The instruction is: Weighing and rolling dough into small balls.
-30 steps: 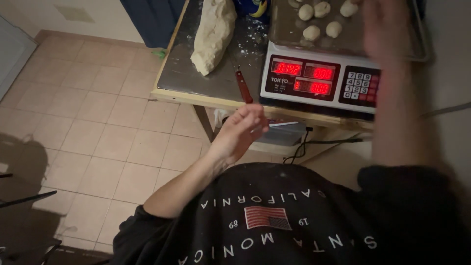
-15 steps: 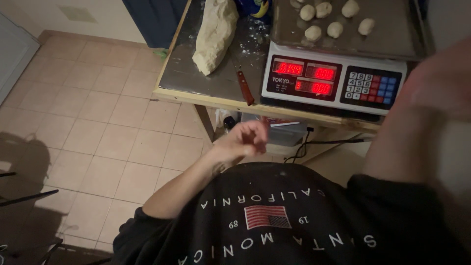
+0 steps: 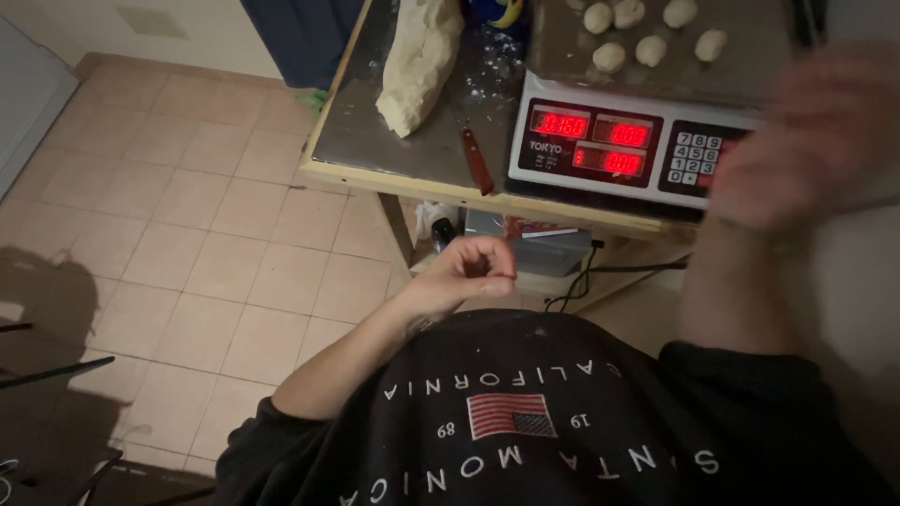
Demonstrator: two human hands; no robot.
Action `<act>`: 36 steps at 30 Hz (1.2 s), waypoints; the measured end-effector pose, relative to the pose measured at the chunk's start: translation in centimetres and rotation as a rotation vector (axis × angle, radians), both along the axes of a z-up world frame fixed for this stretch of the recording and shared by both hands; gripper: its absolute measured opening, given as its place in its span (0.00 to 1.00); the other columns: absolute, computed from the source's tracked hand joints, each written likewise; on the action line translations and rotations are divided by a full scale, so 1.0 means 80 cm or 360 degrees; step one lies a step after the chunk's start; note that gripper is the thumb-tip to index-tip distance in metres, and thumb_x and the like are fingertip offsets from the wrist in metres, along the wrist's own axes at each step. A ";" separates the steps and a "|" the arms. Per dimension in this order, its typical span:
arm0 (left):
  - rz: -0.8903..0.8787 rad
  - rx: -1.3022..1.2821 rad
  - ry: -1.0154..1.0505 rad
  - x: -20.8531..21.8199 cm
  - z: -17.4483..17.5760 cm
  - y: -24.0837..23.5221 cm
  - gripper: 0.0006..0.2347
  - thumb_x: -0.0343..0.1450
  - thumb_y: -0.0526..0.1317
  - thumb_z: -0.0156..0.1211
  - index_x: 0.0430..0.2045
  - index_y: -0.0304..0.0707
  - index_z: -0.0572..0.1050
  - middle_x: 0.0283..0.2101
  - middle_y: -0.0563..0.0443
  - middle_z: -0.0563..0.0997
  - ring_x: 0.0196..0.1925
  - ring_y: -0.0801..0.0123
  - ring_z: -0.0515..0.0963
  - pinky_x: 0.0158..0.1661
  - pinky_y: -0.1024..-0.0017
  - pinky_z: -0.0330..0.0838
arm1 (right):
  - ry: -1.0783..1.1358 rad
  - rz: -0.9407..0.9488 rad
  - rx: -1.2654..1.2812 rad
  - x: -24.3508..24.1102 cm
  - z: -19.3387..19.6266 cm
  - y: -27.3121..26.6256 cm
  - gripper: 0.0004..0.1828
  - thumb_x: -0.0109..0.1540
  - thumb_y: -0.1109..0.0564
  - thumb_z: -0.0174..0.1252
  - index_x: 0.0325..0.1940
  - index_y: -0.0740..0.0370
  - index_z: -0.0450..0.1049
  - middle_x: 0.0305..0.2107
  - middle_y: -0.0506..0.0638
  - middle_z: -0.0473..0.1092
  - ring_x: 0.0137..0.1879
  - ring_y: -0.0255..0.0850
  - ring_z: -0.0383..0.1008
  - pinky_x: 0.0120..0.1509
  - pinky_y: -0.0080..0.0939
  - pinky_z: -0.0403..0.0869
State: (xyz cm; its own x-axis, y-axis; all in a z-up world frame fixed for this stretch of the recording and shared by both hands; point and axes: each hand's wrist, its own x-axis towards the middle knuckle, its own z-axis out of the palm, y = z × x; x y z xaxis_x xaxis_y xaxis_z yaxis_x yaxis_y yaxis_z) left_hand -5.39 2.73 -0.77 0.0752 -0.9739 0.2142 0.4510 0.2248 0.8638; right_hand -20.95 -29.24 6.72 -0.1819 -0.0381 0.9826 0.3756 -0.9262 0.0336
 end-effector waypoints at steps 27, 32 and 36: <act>0.2014 0.0717 -0.2123 0.253 -0.070 -0.052 0.07 0.62 0.45 0.72 0.30 0.52 0.82 0.27 0.53 0.82 0.33 0.49 0.85 0.37 0.53 0.81 | 0.2629 -0.0643 0.0099 0.134 -0.038 0.202 0.30 0.65 0.62 0.44 0.72 0.70 0.61 0.38 0.68 0.72 0.33 0.68 0.80 0.30 0.66 0.79; 0.1995 0.0741 -0.1914 0.247 -0.056 -0.042 0.07 0.62 0.43 0.72 0.29 0.54 0.83 0.28 0.55 0.85 0.35 0.52 0.86 0.39 0.55 0.81 | 0.2252 -0.0459 -0.0210 0.148 -0.082 0.190 0.28 0.67 0.61 0.45 0.73 0.60 0.63 0.34 0.63 0.72 0.26 0.62 0.79 0.23 0.59 0.76; 0.1996 0.0739 -0.1934 0.256 -0.063 -0.044 0.07 0.61 0.43 0.72 0.30 0.55 0.84 0.27 0.55 0.85 0.34 0.52 0.86 0.39 0.56 0.81 | 0.2179 -0.0518 -0.0292 0.154 -0.100 0.183 0.30 0.67 0.60 0.48 0.75 0.56 0.62 0.36 0.61 0.73 0.27 0.59 0.80 0.24 0.56 0.78</act>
